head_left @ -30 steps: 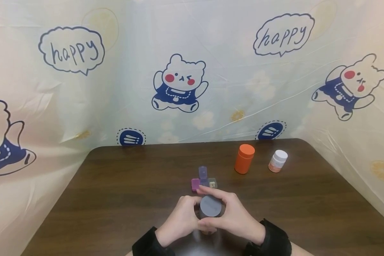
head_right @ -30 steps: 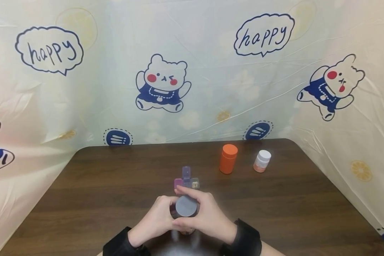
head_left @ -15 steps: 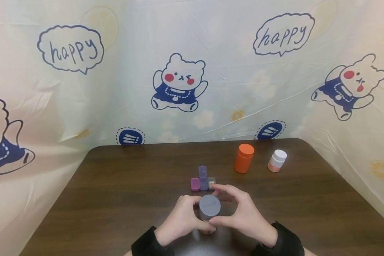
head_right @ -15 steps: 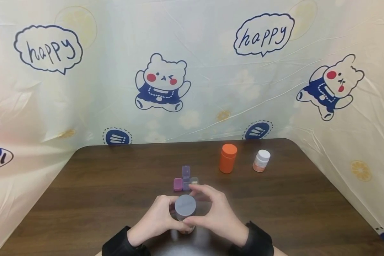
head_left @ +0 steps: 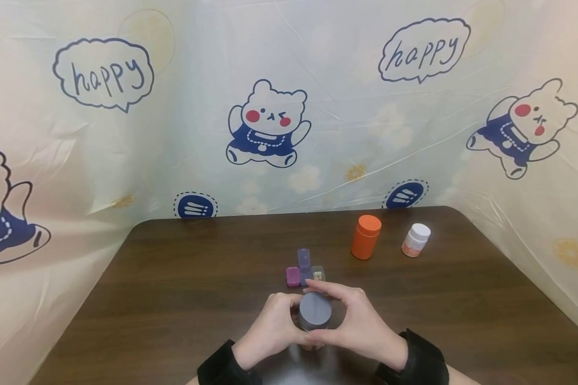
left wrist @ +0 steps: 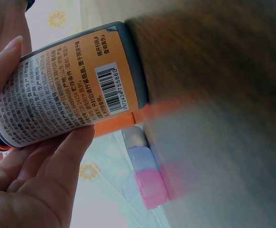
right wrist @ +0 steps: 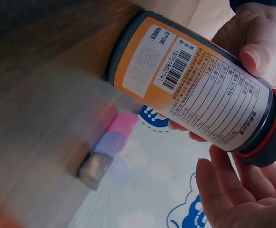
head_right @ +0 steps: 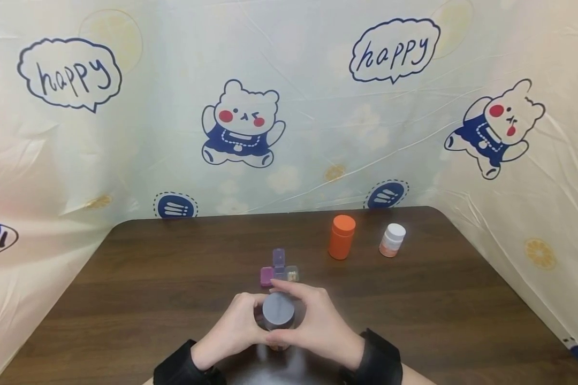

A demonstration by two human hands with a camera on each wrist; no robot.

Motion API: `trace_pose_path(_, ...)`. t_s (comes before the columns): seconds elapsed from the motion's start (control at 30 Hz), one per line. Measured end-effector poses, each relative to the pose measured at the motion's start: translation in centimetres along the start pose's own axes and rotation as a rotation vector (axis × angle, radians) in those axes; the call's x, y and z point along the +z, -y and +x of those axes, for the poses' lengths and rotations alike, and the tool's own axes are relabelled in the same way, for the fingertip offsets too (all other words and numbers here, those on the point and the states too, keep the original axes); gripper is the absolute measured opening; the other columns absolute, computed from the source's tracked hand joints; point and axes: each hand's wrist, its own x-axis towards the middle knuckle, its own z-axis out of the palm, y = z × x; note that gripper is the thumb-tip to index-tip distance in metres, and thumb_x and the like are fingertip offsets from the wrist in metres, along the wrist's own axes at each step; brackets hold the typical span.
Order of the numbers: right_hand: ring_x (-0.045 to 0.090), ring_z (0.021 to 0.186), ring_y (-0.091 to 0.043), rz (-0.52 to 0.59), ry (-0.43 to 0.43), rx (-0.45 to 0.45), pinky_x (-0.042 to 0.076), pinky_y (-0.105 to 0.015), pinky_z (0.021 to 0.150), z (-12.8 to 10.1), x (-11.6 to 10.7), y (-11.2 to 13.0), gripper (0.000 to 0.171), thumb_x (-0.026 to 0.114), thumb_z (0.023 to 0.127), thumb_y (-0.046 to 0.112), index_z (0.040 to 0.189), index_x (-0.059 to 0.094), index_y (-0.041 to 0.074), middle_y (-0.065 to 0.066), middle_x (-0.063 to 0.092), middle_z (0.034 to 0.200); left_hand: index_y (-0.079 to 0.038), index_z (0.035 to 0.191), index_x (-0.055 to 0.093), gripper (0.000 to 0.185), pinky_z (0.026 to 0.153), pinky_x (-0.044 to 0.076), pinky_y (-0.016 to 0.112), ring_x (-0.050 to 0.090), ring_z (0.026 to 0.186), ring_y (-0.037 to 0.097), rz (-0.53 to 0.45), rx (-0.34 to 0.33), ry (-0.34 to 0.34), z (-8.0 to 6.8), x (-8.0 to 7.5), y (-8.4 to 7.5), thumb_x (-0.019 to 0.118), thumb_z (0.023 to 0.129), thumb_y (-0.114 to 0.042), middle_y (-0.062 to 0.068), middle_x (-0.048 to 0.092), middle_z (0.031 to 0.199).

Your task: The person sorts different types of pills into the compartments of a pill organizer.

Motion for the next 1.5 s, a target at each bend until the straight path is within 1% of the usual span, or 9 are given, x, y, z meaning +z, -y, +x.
trace_pose_path(0.27,0.062,0.095,-0.001,-0.084,-0.004,-0.046,0.058,-0.024,0.083,0.7,-0.4,0.4,0.059,0.096,0.076,0.026,0.128,0.073,0.012,0.001,0.074,0.106,-0.01,0.095,0.078,0.04,0.076,0.052,0.018,0.061,0.08,-0.006,-0.014,0.013,-0.034,0.1,0.3,-0.2,0.101,0.064,-0.019,0.0,0.08,0.09)
trace_pose_path(0.53,0.054,0.091,-0.003,-0.112,0.039,-0.114,0.051,-0.022,0.073,2.3,-1.4,1.4,0.055,0.095,0.077,0.027,0.127,0.074,0.015,0.003,0.075,0.104,-0.008,0.103,0.078,0.038,0.076,0.054,0.017,0.065,0.08,-0.005,-0.08,-0.018,0.018,0.1,0.1,-0.3,0.097,0.07,-0.014,0.004,0.081,0.097)
trace_pose_path(0.63,0.057,0.092,-0.004,-0.076,0.045,-0.098,0.052,-0.023,0.074,2.9,-2.1,2.0,0.052,0.094,0.079,0.024,0.126,0.075,0.014,0.0,0.076,0.107,-0.008,0.102,0.078,0.04,0.077,0.055,0.018,0.065,0.082,-0.005,-0.062,-0.015,0.01,0.1,0.1,-0.3,0.098,0.069,-0.015,0.003,0.081,0.096)
trace_pose_path(0.8,0.064,0.094,-0.006,-0.055,0.004,-0.049,0.057,-0.025,0.078,3.3,-3.8,2.3,0.044,0.089,0.085,0.017,0.126,0.075,0.01,-0.005,0.076,0.114,-0.008,0.107,0.078,0.048,0.084,0.056,0.019,0.068,0.089,-0.004,-0.03,-0.014,-0.005,0.2,0.2,-0.3,0.1,0.066,-0.017,0.001,0.081,0.098)
trace_pose_path(0.93,0.065,0.092,-0.006,-0.067,0.0,0.031,0.058,-0.026,0.079,3.1,-5.4,1.9,0.045,0.081,0.093,0.018,0.135,0.069,0.01,-0.006,0.073,0.114,-0.006,0.11,0.078,0.051,0.086,0.057,0.02,0.073,0.096,0.006,-0.034,-0.013,-0.001,0.2,0.2,-0.3,0.1,0.065,-0.016,0.002,0.082,0.102)
trace_pose_path(1.03,0.067,0.089,-0.005,-0.066,0.011,0.076,0.058,-0.025,0.078,2.8,-6.5,1.4,0.045,0.078,0.095,0.018,0.137,0.066,0.011,-0.006,0.071,0.112,-0.005,0.112,0.078,0.054,0.087,0.057,0.02,0.075,0.099,0.012,-0.02,-0.009,-0.007,0.2,0.2,-0.3,0.101,0.064,-0.016,0.005,0.082,0.103)
trace_pose_path(1.23,0.068,0.081,-0.007,-0.005,0.01,0.136,0.058,-0.025,0.072,1.8,-7.9,0.1,0.045,0.09,0.08,0.012,0.116,0.063,0.005,-0.01,0.068,0.102,-0.004,0.112,0.078,0.056,0.086,0.056,0.02,0.074,0.099,0.014,-0.009,-0.01,-0.024,0.1,0.2,-0.4,0.102,0.063,-0.016,0.007,0.082,0.104)
trace_pose_path(1.37,0.065,0.087,-0.006,-0.079,-0.012,0.162,0.054,-0.023,0.079,1.1,-8.2,-1.4,0.051,0.097,0.071,0.016,0.107,0.062,0.008,-0.005,0.069,0.099,-0.004,0.112,0.078,0.056,0.085,0.056,0.019,0.074,0.098,0.014,-0.017,-0.011,-0.028,0.0,0.1,-0.4,0.102,0.063,-0.016,0.008,0.082,0.104)
trace_pose_path(1.5,0.064,0.09,-0.006,-0.156,0.002,0.193,0.054,-0.024,0.082,0.2,-8.4,-3.0,0.052,0.098,0.07,0.022,0.11,0.066,0.011,0.001,0.071,0.099,-0.004,0.112,0.078,0.056,0.086,0.056,0.02,0.074,0.098,0.014,-0.02,-0.017,-0.026,0.0,0.1,-0.4,0.102,0.063,-0.015,0.008,0.082,0.105)
